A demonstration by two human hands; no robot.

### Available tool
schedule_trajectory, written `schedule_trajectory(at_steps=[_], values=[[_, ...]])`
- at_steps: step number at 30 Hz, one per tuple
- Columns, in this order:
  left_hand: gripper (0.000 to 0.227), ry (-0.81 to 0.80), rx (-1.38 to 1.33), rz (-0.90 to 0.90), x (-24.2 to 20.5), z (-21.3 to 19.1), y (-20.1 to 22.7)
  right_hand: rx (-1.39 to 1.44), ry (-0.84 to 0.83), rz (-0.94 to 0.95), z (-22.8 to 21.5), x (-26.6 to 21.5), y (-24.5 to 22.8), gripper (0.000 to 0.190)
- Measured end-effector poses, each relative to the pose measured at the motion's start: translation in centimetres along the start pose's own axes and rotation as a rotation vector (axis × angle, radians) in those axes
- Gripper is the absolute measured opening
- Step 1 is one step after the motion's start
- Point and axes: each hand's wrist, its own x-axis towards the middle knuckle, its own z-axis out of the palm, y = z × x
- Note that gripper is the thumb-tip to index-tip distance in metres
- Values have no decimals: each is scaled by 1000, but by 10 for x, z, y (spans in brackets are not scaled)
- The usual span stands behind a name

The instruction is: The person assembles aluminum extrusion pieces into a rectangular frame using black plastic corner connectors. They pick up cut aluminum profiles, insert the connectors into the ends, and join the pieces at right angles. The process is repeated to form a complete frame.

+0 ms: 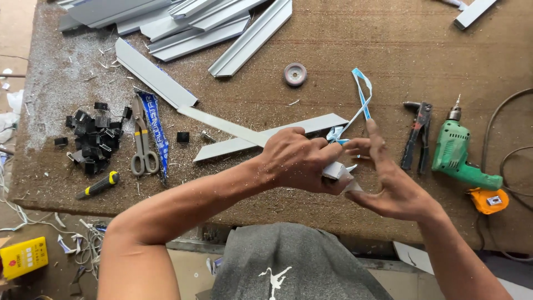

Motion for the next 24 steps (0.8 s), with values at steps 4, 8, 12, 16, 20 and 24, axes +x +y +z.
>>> schedule_trajectory(at_steps=[4,8,12,16,20,24], values=[[40,23,124,103,-6,-9,7,-36,32,28,6,-23,6,139],[38,11,128,189,-9,-22,20,-205,100,31,23,-41,5,120],[33,61,121,171,-11,-22,14,-318,141,83,28,-59,-4,118],[40,72,28,-65,-14,-34,-11,-391,204,73,36,-81,3,105],[53,-66,-235,-573,-24,-39,-51,-465,388,182,45,-100,-8,106],[53,-64,-256,-830,-45,-46,-84,-509,506,88,65,-118,-34,102]])
